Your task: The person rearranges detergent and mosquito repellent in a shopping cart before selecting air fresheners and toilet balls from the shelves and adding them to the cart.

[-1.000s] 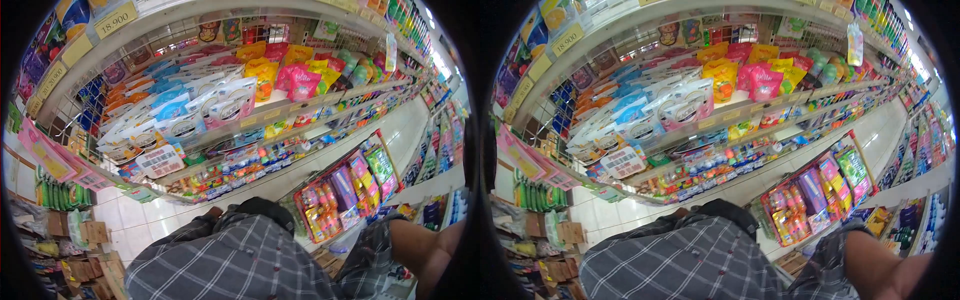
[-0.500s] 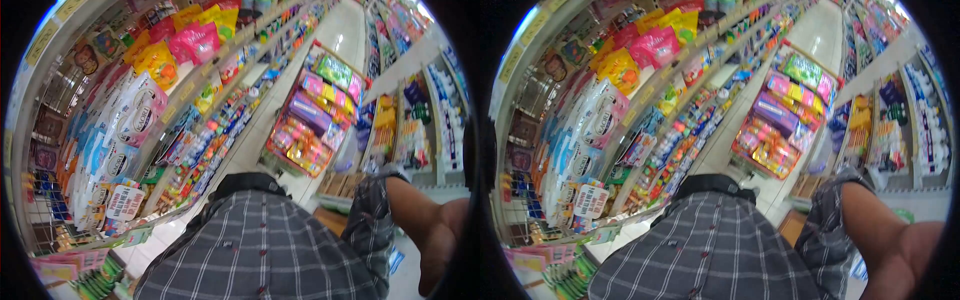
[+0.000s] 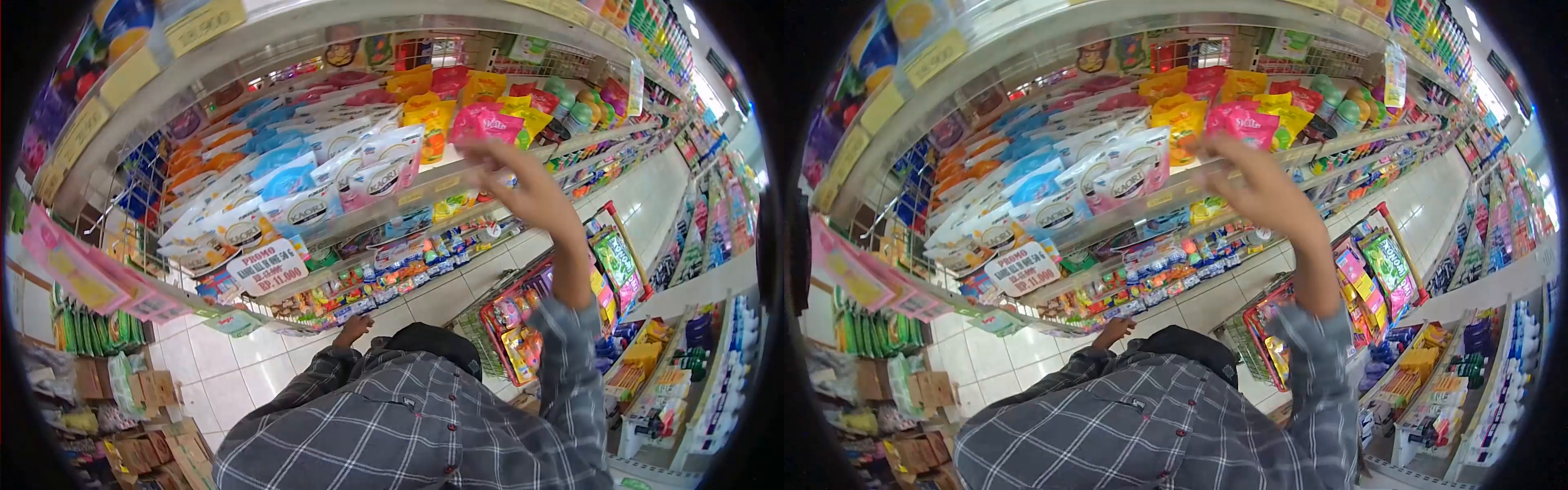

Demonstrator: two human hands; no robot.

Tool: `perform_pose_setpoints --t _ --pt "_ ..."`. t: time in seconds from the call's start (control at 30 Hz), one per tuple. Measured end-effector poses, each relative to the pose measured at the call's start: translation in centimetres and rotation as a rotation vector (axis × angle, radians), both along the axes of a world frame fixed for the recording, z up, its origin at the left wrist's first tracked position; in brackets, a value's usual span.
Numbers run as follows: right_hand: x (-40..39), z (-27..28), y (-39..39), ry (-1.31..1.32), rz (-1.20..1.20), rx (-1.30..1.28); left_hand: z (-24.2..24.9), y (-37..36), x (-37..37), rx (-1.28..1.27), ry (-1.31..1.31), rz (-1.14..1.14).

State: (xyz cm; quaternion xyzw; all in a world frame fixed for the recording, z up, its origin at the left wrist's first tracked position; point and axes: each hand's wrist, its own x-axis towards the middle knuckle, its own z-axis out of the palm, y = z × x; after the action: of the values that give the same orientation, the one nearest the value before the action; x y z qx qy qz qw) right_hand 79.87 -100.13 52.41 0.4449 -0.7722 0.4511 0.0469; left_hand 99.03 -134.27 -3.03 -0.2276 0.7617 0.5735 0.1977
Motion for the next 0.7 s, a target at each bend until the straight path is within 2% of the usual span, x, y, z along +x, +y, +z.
perform_pose_setpoints --t 0.07,0.1,0.13,0.2,0.23,0.37,0.47,0.7 --pt "-5.6 0.8 -4.6 0.043 -0.040 -0.038 0.5 0.1 3.5 0.083 -0.118 0.175" --pt "-8.0 1.7 -6.9 0.131 -0.058 -0.152 -1.1 -1.0 6.1 0.181 -0.079 0.175" --pt "-11.4 2.0 -8.8 0.136 -0.037 -0.251 -2.1 -1.2 8.4 0.239 -0.161 0.347" --pt "-17.6 3.0 -12.3 0.153 -0.023 -0.452 -6.9 -3.6 15.3 -0.282 0.097 -0.192" --pt "-19.0 3.4 -13.4 0.155 -0.038 -0.517 -7.6 -3.8 17.9 -0.564 0.087 -0.443" --pt "-21.9 4.0 -16.5 0.096 -0.119 -0.656 -3.4 0.2 28.3 -0.589 -0.326 -0.124" --pt "-22.8 3.6 -16.9 0.055 -0.164 -0.705 -3.3 1.3 29.6 -0.530 -0.305 -0.009" --pt "-23.0 4.0 -16.9 -0.011 -0.135 -0.760 -0.8 2.4 23.8 -0.350 -0.180 0.127"
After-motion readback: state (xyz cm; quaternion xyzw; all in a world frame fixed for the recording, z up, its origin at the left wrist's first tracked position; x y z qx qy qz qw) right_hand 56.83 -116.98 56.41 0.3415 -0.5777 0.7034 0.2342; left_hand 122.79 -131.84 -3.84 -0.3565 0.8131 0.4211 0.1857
